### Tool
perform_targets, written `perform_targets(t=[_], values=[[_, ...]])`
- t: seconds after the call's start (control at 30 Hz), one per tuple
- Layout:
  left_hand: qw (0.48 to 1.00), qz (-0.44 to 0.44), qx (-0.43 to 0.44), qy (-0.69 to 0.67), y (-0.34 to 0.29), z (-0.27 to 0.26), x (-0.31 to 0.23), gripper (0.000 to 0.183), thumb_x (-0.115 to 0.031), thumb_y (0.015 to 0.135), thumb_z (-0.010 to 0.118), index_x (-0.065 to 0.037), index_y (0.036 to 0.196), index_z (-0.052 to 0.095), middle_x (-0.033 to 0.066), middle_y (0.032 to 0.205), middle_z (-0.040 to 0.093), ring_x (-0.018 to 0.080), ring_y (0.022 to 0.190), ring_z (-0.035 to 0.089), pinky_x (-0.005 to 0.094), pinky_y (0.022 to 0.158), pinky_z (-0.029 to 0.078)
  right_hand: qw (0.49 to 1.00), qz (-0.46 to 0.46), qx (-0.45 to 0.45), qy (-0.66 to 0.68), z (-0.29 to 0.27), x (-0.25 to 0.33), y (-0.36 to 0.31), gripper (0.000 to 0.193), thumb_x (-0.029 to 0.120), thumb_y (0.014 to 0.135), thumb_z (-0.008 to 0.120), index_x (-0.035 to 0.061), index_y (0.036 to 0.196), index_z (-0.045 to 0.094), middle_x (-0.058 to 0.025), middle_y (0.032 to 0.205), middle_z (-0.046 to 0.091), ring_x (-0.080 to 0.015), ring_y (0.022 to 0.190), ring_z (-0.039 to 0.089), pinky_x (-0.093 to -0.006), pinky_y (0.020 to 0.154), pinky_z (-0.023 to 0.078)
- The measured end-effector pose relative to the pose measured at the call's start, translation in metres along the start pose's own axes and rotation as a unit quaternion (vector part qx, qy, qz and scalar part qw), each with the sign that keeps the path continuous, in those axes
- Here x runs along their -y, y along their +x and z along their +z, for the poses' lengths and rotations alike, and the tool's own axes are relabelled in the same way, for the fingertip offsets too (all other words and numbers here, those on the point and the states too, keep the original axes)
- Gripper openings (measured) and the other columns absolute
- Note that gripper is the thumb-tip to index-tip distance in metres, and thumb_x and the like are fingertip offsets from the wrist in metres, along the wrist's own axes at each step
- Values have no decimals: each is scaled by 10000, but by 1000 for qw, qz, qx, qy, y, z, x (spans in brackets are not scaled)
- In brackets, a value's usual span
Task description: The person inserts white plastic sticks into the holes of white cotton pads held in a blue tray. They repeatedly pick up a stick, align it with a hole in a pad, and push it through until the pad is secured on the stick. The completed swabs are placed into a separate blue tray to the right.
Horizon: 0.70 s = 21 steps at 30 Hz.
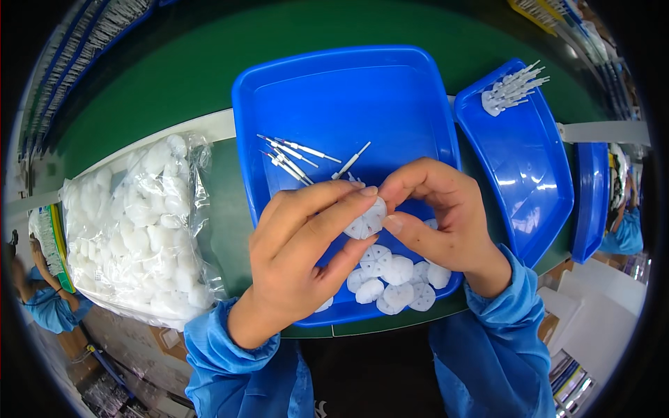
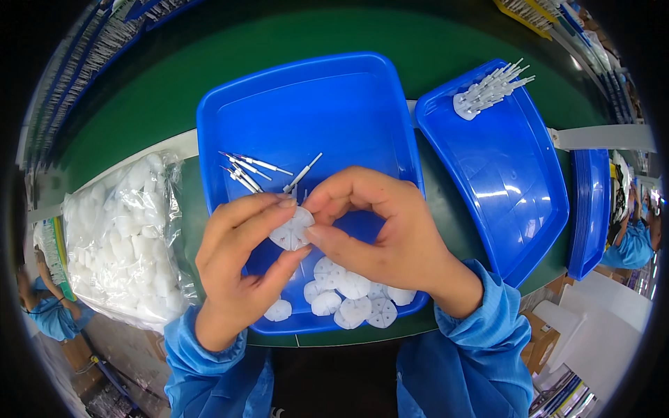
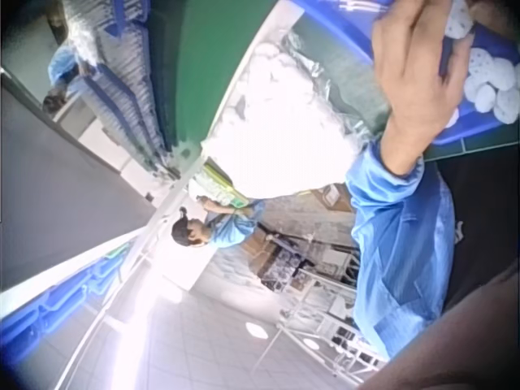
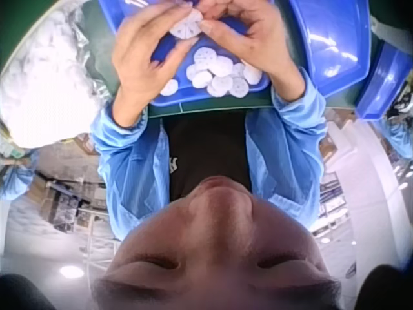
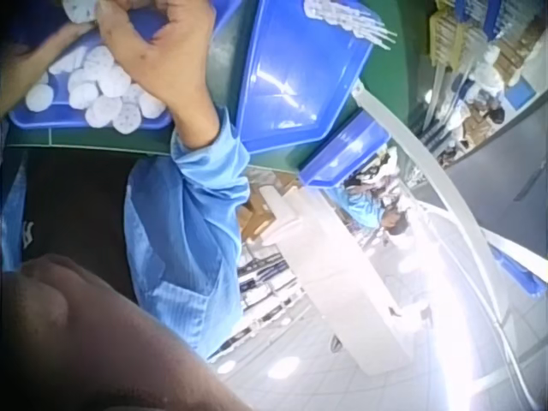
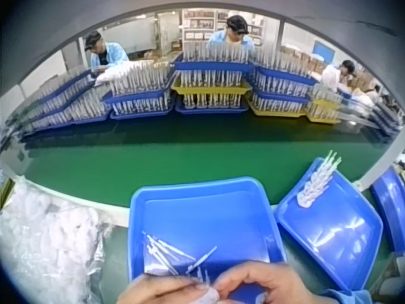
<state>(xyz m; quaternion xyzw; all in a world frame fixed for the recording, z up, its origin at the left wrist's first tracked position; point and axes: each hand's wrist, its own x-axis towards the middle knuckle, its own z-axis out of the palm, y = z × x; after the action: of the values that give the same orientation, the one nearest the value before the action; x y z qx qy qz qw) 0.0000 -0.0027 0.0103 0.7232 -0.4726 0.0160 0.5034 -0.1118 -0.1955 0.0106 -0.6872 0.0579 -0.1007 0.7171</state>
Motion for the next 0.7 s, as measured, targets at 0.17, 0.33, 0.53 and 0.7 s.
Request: perform_targets(t=[0.17, 0.33, 0.53, 0.7], values=[[998, 5, 63, 1, -3, -5, 1, 547, -34, 720, 938, -16, 1241, 773, 162, 1256, 757, 324, 1075, 748, 386, 908, 603, 998, 54, -4, 11, -1, 3, -2, 183, -22, 958, 789, 0, 1108, 686, -37, 989, 733, -95, 923, 724, -266, 843, 588], [998, 1, 55, 5, -1, -4, 0, 548, -31, 713, 936, -27, 1238, 781, 150, 1241, 763, 301, 1026, 743, 370, 855, 591, 998, 49, 14, 22, 0, 4, -2, 235, -23, 941, 797, 10, 1134, 666, -39, 1051, 712, -97, 959, 698, -282, 888, 576], [997, 28, 75, -2, -3, -2, 4, 507, 26, 717, 897, -36, 1211, 801, 154, 1247, 761, 261, 984, 736, 340, 794, 582, 998, 54, 13, -4, -8, 0, -15, 266, -26, 920, 799, 16, 1152, 676, -50, 1089, 728, -117, 999, 712, -297, 905, 572], [1000, -4, 26, -17, -3, 9, 4, 541, 99, 810, 742, -55, 1328, 768, 261, 1403, 678, 243, 881, 743, 317, 725, 615, 943, -49, 36, -326, -13, 15, -14, 262, 12, 812, 839, 85, 1048, 749, -69, 1182, 760, -214, 1047, 744, -373, 957, 583]])
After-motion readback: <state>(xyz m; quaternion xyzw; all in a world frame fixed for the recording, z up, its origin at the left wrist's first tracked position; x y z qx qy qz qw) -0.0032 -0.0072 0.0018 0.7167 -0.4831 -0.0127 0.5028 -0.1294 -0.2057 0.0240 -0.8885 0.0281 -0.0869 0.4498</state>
